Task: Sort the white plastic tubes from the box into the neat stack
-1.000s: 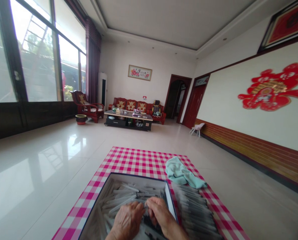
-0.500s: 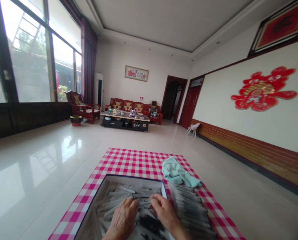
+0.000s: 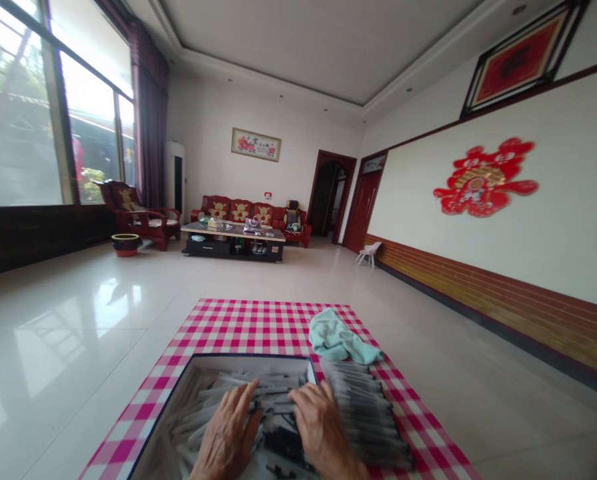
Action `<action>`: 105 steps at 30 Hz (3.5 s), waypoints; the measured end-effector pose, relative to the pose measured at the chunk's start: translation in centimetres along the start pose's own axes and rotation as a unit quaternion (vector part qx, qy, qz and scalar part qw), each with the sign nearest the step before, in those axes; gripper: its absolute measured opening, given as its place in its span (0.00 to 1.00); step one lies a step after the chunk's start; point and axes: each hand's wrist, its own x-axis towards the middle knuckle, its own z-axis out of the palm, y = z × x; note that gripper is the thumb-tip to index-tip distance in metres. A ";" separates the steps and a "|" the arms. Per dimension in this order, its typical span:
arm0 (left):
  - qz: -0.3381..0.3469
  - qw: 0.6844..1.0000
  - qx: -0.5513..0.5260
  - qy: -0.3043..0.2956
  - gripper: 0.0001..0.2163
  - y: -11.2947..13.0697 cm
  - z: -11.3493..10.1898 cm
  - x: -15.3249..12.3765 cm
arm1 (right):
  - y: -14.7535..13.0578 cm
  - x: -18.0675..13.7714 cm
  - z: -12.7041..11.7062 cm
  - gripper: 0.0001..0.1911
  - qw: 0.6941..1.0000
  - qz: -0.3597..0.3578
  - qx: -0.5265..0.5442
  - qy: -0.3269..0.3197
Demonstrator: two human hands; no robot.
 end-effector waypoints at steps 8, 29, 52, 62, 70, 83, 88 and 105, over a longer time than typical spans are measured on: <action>-0.043 0.999 0.007 0.015 0.16 -0.7 1.3 -0.7 | 9.0 -3.8 -5.0 0.11 0.980 0.139 0.086 0.116; -0.045 0.999 -0.006 0.005 0.13 -0.6 1.1 -0.8 | 11.9 -6.4 -6.9 0.21 0.924 0.292 0.218 0.119; -0.055 0.998 -0.025 -0.016 0.13 -0.5 1.1 -1.0 | 13.8 -7.9 -2.6 0.20 0.980 0.091 -0.174 0.026; -0.094 0.995 0.024 -0.026 0.12 0.3 0.4 -0.5 | 11.9 -5.6 -2.9 0.17 0.992 0.061 -0.102 0.041; -0.141 0.980 0.091 -0.109 0.13 -0.1 0.2 -0.7 | 1.6 1.3 0.3 0.13 0.998 0.010 0.022 -0.051; -0.248 0.953 0.086 -0.152 0.14 0.5 -0.7 0.2 | -0.6 1.7 5.3 0.14 0.991 -0.020 0.058 -0.121; -0.238 0.958 0.069 -0.143 0.14 0.5 -0.6 0.0 | -0.9 1.2 5.8 0.14 0.982 -0.084 0.016 -0.169; -0.027 0.993 0.018 -0.113 0.15 -0.1 1.0 -0.5 | -0.7 2.1 5.4 0.16 0.986 -0.037 0.158 -0.025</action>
